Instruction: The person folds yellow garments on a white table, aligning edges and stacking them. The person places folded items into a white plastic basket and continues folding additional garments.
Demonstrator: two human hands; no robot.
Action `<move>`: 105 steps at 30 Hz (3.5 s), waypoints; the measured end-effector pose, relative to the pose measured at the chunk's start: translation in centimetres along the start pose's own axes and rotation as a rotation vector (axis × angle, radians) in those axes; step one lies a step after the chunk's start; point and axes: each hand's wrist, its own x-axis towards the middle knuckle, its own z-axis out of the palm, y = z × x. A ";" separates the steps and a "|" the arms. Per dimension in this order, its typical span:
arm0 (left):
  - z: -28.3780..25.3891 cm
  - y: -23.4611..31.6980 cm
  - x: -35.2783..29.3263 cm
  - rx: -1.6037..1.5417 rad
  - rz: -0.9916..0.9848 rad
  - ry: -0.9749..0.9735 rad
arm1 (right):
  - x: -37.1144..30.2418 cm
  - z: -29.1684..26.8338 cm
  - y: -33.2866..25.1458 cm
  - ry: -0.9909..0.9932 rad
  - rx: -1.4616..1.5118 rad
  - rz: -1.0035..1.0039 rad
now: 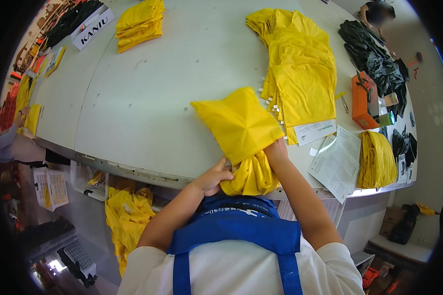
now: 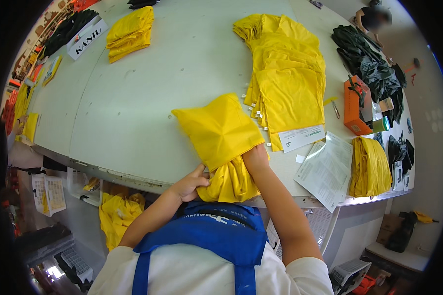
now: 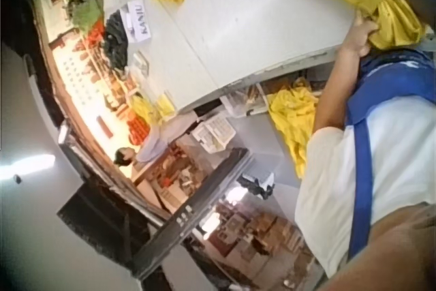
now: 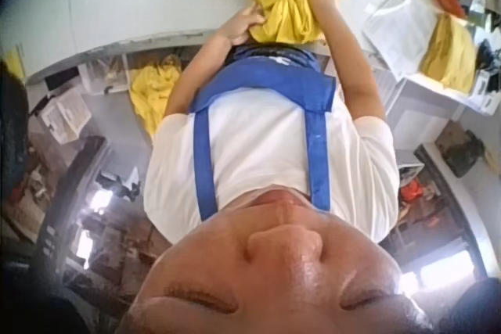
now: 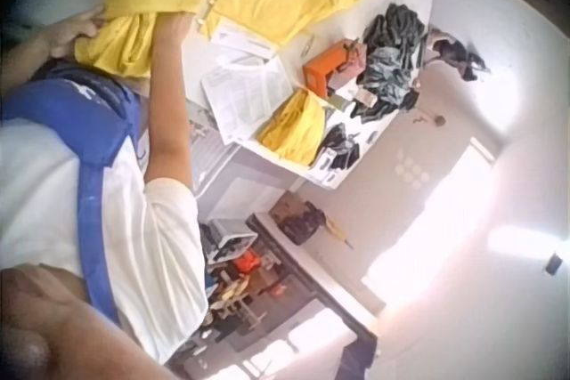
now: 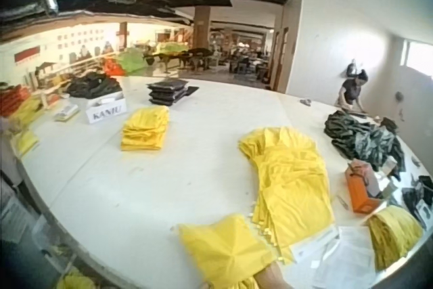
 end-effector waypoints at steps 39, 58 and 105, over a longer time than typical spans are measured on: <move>3.5 2.7 4.2 2.151 0.858 0.396 | 1.9 6.1 -5.5 -0.343 -0.368 -0.297; 1.9 0.8 2.2 1.508 0.667 0.729 | 1.6 3.4 -0.8 -0.211 -0.223 -0.105; -6.2 3.7 4.7 1.084 0.153 0.527 | -7.5 -9.2 -8.1 -0.868 0.468 0.313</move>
